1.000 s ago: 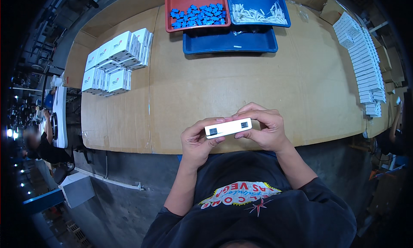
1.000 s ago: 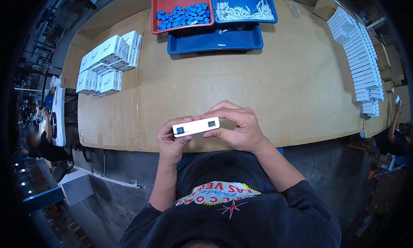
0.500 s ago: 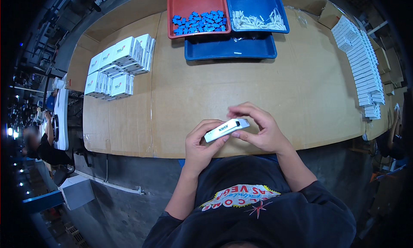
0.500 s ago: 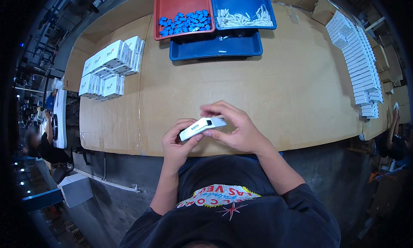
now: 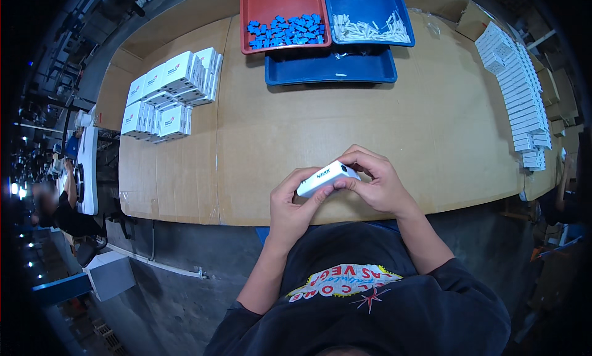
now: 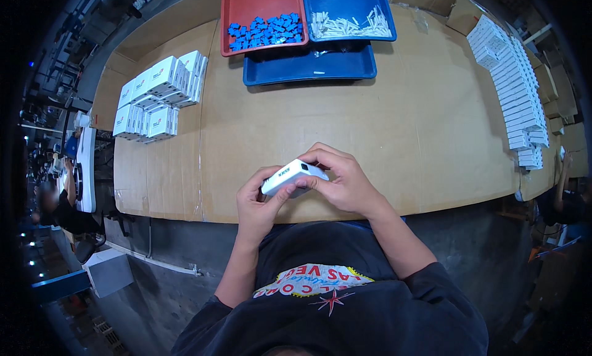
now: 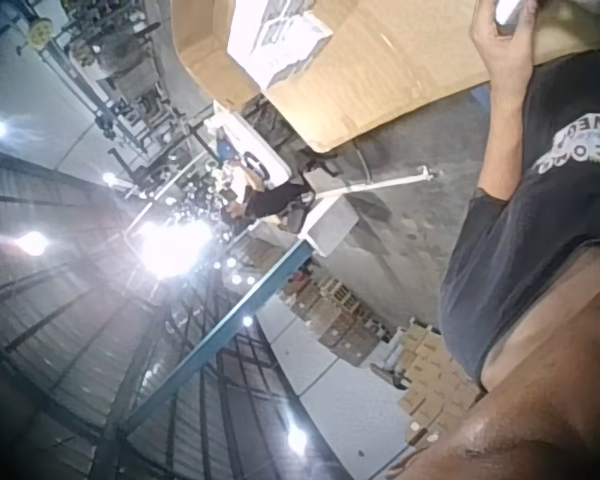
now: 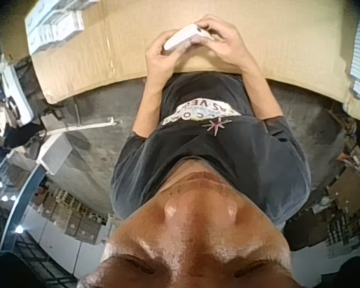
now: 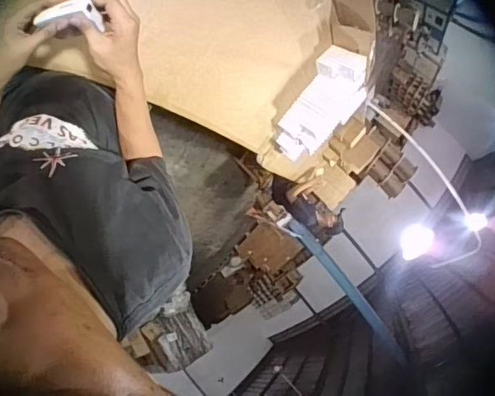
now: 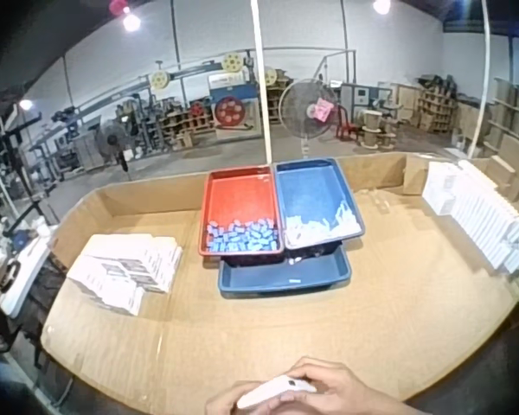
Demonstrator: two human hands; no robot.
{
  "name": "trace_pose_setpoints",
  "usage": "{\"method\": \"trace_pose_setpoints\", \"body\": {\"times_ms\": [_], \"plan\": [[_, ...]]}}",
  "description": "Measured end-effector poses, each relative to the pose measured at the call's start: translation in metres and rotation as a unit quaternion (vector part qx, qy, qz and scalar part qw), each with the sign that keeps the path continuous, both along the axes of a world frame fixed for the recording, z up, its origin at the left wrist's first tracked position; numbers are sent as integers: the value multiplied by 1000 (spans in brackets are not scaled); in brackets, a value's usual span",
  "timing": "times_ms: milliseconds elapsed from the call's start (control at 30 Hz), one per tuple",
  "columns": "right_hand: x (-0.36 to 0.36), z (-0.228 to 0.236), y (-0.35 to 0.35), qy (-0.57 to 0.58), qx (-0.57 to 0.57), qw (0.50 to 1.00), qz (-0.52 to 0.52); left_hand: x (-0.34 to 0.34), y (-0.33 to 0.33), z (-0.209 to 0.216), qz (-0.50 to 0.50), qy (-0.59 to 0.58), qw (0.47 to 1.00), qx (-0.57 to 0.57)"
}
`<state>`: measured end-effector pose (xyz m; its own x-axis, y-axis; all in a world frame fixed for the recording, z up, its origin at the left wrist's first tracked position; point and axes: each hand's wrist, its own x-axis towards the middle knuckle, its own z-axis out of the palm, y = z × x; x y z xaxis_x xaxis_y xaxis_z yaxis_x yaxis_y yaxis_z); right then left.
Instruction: Assembling and packaging a puzzle cube along with additional parts into a white box.
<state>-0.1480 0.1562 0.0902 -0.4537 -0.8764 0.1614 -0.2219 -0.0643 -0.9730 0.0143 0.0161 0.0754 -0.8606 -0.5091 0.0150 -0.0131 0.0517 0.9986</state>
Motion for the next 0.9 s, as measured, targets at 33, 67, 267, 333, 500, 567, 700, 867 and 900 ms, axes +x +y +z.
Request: {"method": "trace_pose_setpoints", "body": {"times_ms": [33,67,267,333,500,567,700,867,900], "plan": [[4,-2,1,-65,-8,998,-17,-8,5,7,35,43,997,62],[8,-4,1,-65,-7,998,-18,-13,8,11,71,85,986,124],[7,3,2,-195,-63,978,-32,-2,-4,-7,0,41,975,217],[6,5,1,-150,-8,988,-21,-1,-3,-14,6,34,976,217],[7,-27,-1,-196,89,976,-41,-2,-7,-29,12,-17,974,224],[4,-29,-4,-217,101,970,-45,-4,-10,-32,20,-44,971,233],[-3,-2,-5,-188,80,978,-48,-6,-16,-21,-25,-26,984,173],[-11,30,0,-2,-146,989,35,-1,-25,-11,-80,78,913,392],[-14,31,0,12,-100,993,61,3,-25,-12,-62,70,878,470]]}}
